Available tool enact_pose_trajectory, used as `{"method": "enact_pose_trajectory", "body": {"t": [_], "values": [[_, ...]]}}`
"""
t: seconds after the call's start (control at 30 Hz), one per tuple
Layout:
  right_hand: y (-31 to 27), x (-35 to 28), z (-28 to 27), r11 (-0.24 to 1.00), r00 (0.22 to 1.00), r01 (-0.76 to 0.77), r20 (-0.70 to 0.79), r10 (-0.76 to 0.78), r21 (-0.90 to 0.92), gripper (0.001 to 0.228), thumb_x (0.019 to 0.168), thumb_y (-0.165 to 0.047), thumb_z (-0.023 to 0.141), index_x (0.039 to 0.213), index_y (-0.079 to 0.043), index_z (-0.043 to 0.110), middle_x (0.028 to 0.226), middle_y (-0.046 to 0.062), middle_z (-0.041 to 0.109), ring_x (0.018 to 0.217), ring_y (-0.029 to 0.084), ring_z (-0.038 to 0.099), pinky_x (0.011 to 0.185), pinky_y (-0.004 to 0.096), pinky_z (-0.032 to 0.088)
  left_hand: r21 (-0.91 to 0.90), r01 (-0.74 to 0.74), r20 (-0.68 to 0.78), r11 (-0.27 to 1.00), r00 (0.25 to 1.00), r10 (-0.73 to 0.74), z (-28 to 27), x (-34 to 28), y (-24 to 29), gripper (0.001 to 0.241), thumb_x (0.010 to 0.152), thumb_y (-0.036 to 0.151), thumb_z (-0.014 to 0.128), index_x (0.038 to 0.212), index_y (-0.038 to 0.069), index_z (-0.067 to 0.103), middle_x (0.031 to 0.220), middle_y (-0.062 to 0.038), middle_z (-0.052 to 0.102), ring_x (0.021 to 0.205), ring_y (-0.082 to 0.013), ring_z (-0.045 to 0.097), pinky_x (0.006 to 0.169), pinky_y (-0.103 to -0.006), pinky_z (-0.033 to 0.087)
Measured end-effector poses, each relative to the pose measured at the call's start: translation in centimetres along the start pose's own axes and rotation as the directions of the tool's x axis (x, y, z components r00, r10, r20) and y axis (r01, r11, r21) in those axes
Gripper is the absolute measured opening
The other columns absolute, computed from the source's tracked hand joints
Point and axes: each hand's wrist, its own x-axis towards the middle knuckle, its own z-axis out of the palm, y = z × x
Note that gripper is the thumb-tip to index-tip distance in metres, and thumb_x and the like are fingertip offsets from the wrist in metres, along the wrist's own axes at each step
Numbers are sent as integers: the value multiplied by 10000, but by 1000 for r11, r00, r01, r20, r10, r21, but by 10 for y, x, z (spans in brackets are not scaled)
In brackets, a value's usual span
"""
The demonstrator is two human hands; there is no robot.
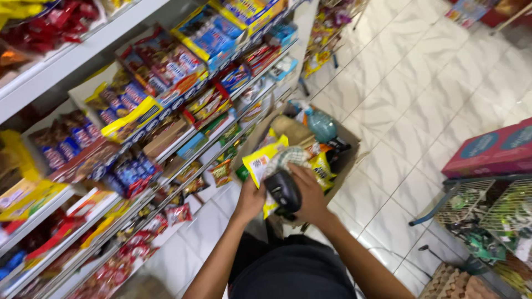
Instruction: The person scans barcodes on various snack bags using a handheld scanner, moving between a cardboard box on the floor and items on the store shelves.
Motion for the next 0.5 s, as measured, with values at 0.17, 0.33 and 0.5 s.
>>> {"method": "enact_pose_trajectory", "body": {"t": [0.17,0.33,0.5], "values": [[4,20,-1,984,985,-173,33,172,41,624,616,-126,842,1177,55,636,1289,243,613,1133,443,588,1001,489,475,8,285,26,959,958,-285,-18,1,21,365,1081,282,516,1284,11,652,1120,-116,757,1044,-190,681,946,-362,543],[-12,17,18,987,986,-163,-33,162,-17,635,611,-95,823,1199,54,633,1303,244,613,1136,439,589,1002,486,487,1,102,0,995,995,-102,-16,6,27,410,1075,281,485,1359,-4,564,1261,-111,688,1174,-168,624,1020,-344,472],[-2,-16,23,999,999,-35,-29,35,1,618,665,-102,851,1206,51,594,1359,269,594,1153,417,596,989,479,502,-159,196,-103,968,972,-213,-28,19,13,407,1092,308,479,1351,12,586,1266,-109,694,1149,-166,627,1020,-337,492]]}}
